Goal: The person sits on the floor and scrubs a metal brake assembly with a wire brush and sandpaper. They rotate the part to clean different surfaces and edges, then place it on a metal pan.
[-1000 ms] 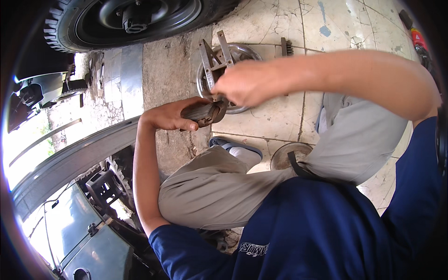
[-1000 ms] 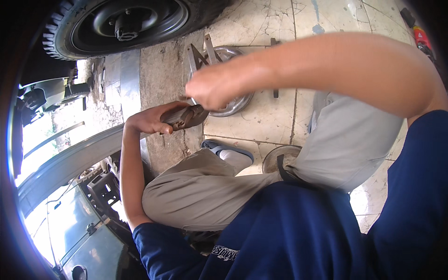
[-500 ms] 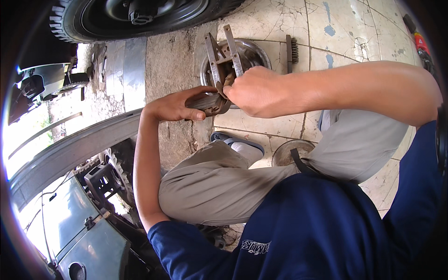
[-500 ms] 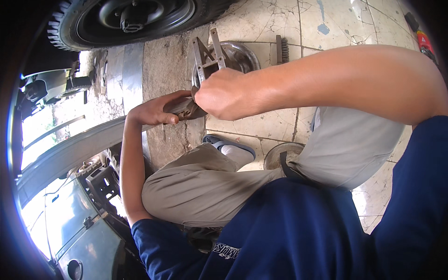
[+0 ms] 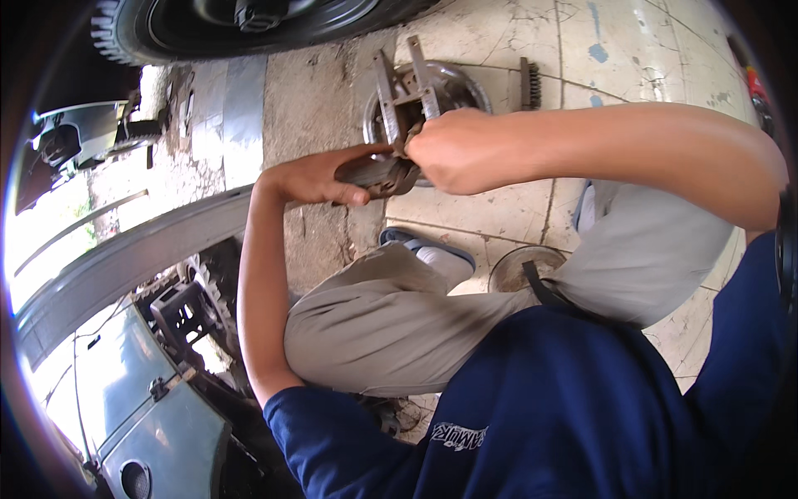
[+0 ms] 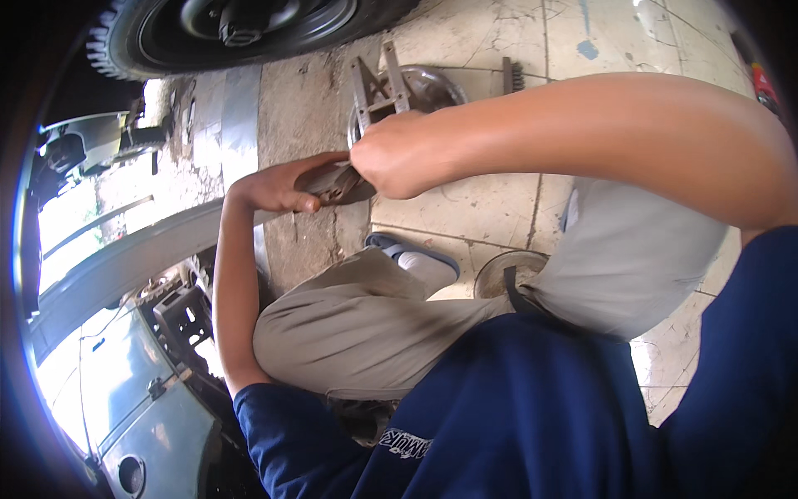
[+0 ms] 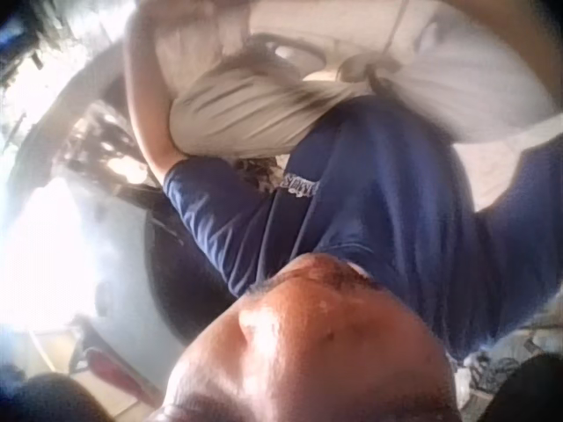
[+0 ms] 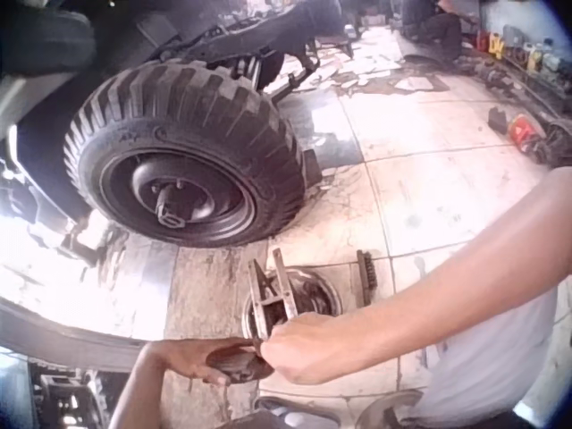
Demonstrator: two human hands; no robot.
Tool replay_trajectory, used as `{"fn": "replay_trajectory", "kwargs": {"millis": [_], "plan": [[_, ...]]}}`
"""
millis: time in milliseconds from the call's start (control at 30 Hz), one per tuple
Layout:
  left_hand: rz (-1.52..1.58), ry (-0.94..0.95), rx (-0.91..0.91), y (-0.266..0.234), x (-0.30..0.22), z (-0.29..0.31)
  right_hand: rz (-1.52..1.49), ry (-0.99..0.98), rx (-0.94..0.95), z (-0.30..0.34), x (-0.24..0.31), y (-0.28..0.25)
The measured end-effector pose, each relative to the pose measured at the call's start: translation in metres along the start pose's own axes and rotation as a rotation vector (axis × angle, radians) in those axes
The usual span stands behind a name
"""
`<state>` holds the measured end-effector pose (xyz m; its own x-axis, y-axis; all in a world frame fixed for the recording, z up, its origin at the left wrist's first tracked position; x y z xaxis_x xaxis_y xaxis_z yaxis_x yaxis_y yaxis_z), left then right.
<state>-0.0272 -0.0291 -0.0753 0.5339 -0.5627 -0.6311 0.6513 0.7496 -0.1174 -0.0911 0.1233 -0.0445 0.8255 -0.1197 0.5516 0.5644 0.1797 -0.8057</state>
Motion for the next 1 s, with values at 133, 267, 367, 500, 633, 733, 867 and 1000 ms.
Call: {"fn": "replay_trajectory", "kwargs": {"millis": [133, 267, 367, 500, 633, 733, 867, 1000], "plan": [[0.022, -0.008, 0.006, 0.005, -0.002, 0.001, 0.133, -0.065, 0.051, 0.004, 0.014, -0.004], [0.044, 0.001, 0.028, 0.004, -0.004, -0.002, 0.065, -0.068, -0.016, 0.002, 0.006, -0.004], [0.031, -0.006, 0.023, 0.004, 0.001, 0.003, 0.059, -0.072, 0.049, -0.003, 0.009, -0.005], [0.06, -0.024, -0.007, 0.004, -0.001, 0.0, 0.124, -0.08, 0.069, 0.007, 0.013, -0.014], [0.013, 0.0, 0.013, 0.001, 0.004, 0.002, 0.241, -0.145, 0.043, -0.002, 0.012, -0.006], [0.019, -0.015, -0.002, 0.001, 0.002, 0.0, 0.394, -0.198, 0.023, 0.001, 0.017, -0.004], [-0.006, -0.091, -0.089, 0.002, 0.007, 0.006, 0.387, -0.16, 0.005, 0.005, 0.017, -0.015], [-0.053, -0.04, -0.087, 0.0, -0.005, 0.012, 0.394, -0.165, 0.027, 0.008, 0.016, -0.016]]}}
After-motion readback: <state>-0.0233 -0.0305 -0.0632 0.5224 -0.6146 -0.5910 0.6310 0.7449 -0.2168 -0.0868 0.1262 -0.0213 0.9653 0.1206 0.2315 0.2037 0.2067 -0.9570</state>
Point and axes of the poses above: each hand's wrist, its own z-axis away from the middle knuckle, its own y-axis out of the palm, x = y × z, the point moved 7 cm from there along -z, towards the middle knuckle, and after that the axes turned 12 degrees about z, right-handed, at the moved point
